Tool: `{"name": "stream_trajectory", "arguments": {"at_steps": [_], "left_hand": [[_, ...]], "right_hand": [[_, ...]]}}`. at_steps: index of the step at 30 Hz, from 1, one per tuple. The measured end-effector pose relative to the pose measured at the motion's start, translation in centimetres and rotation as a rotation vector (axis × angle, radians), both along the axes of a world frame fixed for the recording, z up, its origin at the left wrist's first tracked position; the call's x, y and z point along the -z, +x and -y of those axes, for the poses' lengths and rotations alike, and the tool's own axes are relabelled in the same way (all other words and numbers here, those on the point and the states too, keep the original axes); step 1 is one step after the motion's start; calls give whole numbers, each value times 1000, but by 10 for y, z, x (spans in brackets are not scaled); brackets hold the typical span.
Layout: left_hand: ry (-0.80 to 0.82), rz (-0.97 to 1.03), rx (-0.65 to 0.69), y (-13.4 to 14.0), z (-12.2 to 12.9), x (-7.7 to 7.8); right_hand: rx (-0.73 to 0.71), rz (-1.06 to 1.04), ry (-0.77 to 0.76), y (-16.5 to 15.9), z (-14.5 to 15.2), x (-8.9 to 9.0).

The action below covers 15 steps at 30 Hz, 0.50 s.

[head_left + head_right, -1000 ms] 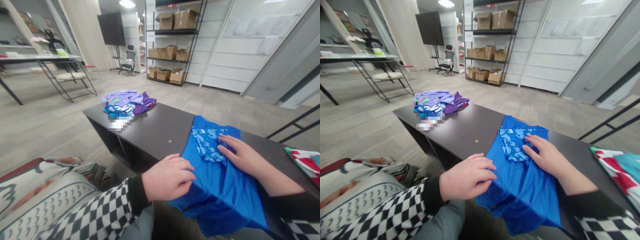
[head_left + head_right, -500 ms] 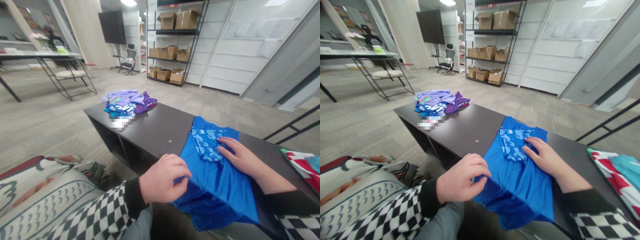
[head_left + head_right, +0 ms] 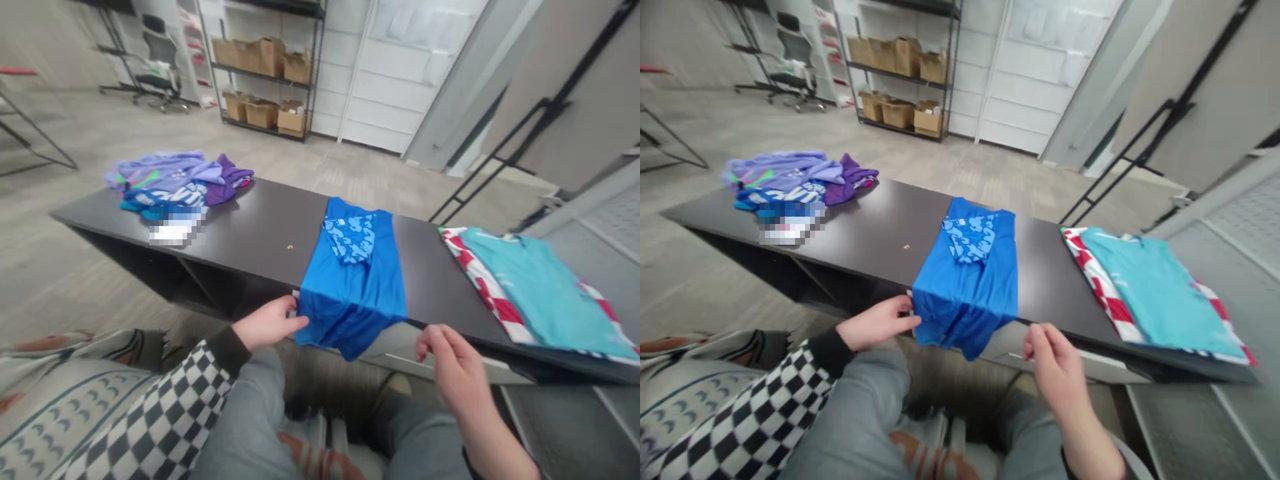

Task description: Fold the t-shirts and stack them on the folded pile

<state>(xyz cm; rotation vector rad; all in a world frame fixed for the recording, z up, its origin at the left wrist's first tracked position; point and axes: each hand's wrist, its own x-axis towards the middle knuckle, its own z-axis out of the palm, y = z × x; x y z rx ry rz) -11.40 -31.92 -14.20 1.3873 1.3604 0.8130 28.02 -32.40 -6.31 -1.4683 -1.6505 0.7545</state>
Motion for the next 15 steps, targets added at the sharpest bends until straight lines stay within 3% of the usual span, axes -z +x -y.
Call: {"name": "stream_trajectory", "arguments": {"at_steps": [4, 7, 10, 15], "left_hand": [[-135, 212, 93, 7, -9, 10], [-205, 300, 84, 10, -9, 14], [-240, 289, 77, 12, -11, 20], [-327, 175, 204, 20, -16, 35]], "right_hand": [[142, -193, -204, -8, 9, 62], [119, -309, -273, -24, 1, 98], [16, -343, -332, -41, -7, 117], [-230, -264, -479, -50, -10, 138]]}}
